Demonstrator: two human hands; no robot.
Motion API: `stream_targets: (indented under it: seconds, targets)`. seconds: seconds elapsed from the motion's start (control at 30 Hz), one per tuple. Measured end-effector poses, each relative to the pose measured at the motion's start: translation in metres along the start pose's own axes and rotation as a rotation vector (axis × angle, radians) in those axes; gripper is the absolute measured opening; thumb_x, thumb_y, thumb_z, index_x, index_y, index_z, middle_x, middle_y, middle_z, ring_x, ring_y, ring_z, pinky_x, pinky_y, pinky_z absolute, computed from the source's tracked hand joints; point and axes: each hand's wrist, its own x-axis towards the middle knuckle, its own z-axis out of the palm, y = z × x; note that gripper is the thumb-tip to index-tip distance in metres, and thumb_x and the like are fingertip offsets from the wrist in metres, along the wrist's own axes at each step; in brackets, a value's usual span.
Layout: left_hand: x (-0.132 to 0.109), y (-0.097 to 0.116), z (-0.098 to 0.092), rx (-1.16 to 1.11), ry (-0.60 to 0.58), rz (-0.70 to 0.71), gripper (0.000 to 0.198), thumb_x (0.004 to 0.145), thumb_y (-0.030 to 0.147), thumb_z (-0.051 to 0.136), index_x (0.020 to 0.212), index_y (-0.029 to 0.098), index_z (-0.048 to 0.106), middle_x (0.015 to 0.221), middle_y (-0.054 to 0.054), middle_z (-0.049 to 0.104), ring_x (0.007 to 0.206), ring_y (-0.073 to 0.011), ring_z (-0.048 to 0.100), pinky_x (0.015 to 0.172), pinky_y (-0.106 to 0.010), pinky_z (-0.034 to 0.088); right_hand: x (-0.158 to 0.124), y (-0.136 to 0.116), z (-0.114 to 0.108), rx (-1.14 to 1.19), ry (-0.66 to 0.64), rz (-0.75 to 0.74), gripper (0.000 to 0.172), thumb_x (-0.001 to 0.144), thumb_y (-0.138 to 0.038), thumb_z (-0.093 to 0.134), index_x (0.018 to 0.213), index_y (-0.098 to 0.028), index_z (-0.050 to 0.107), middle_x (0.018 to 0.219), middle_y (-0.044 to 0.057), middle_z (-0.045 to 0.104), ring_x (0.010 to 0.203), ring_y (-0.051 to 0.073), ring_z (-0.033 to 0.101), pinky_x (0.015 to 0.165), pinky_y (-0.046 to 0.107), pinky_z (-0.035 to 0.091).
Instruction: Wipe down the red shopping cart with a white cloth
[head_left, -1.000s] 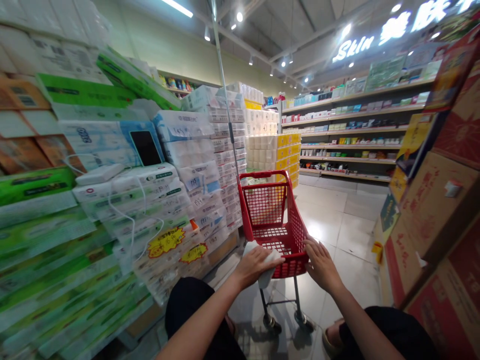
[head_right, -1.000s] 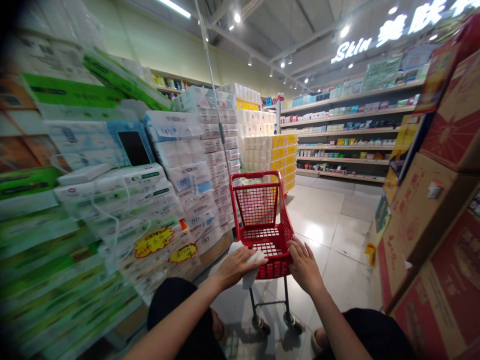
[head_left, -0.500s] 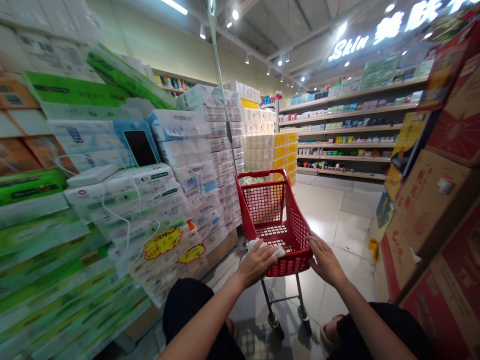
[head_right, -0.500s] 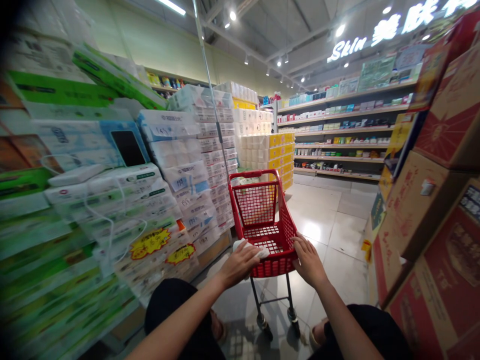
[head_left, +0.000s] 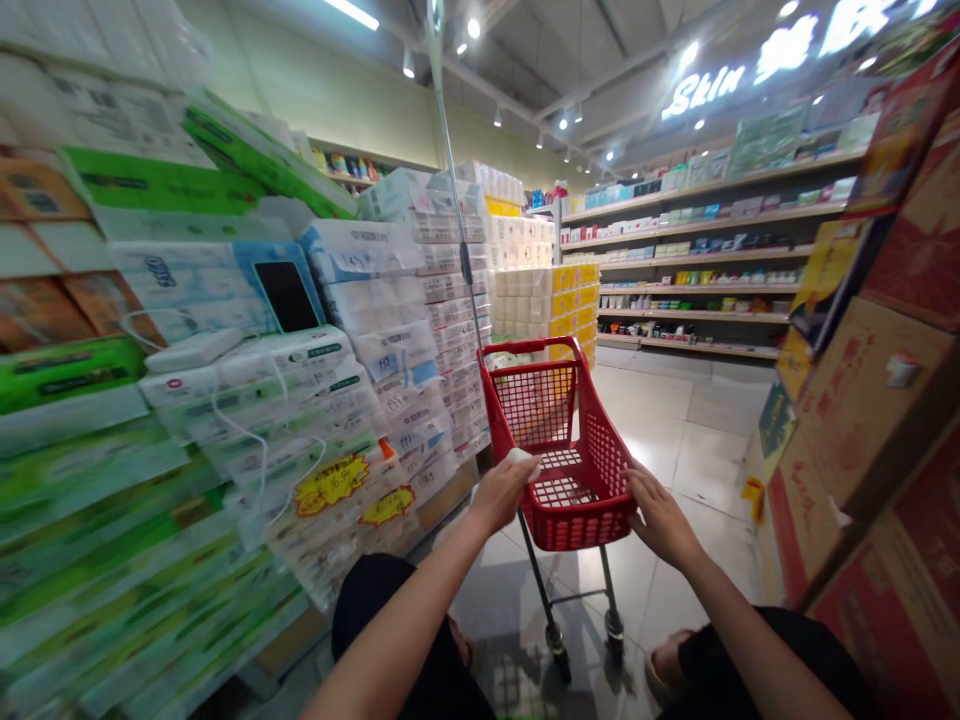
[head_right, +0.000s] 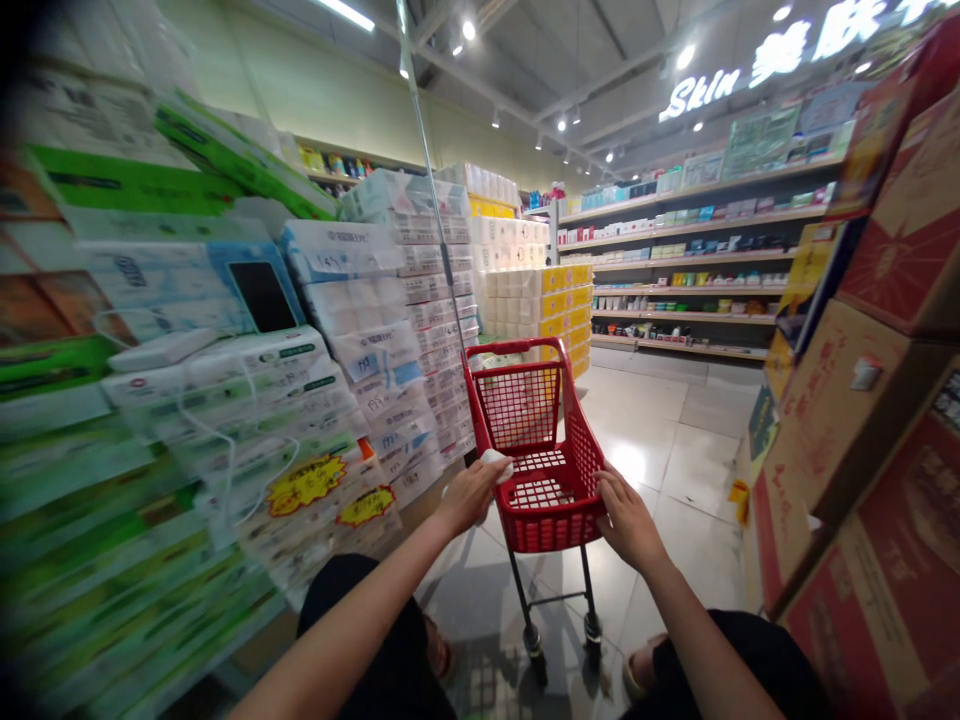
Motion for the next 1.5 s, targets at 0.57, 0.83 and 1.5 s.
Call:
stream_targets:
  seconds: [0.57,0.83,1.5]
  targets:
    - [0.000,0.070,0.024,0.082,-0.074,-0.007,0.033,0.092,0.018,0.046,0.124,0.014,0.049,0.112,-0.011,0.061,0.101,-0.0249,0.055,0.079,-0.033,0.053,0.038,-0.112,0.010,-0.005,-0.030,0.012,0.078,0.073,-0.018,0.050,0.149,-0.019,0.029,0.137,0.010,0.054,0.122,0.026,0.049,0.111,0.047,0.027]
    - [-0.003,0.017,0.026,0.050,-0.030,0.112,0.042,0.096,0.018,0.042,0.138,0.023,0.044,0.140,-0.007,0.052,0.106,-0.0211,0.057,0.093,-0.037,0.049,0.032,-0.120,-0.001,0.048,-0.024,0.024,0.095,0.075,-0.022,0.054,0.156,-0.015,0.004,0.118,0.011,0.062,0.100,0.027,0.055,0.103,0.044,0.033]
    - [0.015,0.094,0.042,-0.028,-0.019,-0.040,0.036,0.094,0.019,0.043,0.130,0.019,0.046,0.124,-0.010,0.056,0.101,-0.0222,0.055,0.087,-0.037,0.049,0.048,-0.073,0.002,0.031,-0.076,0.139,0.017,0.080,-0.038,0.059,0.089,-0.025,0.057,0.088,0.001,0.063,0.088,0.021,0.052,0.087,0.035,0.033]
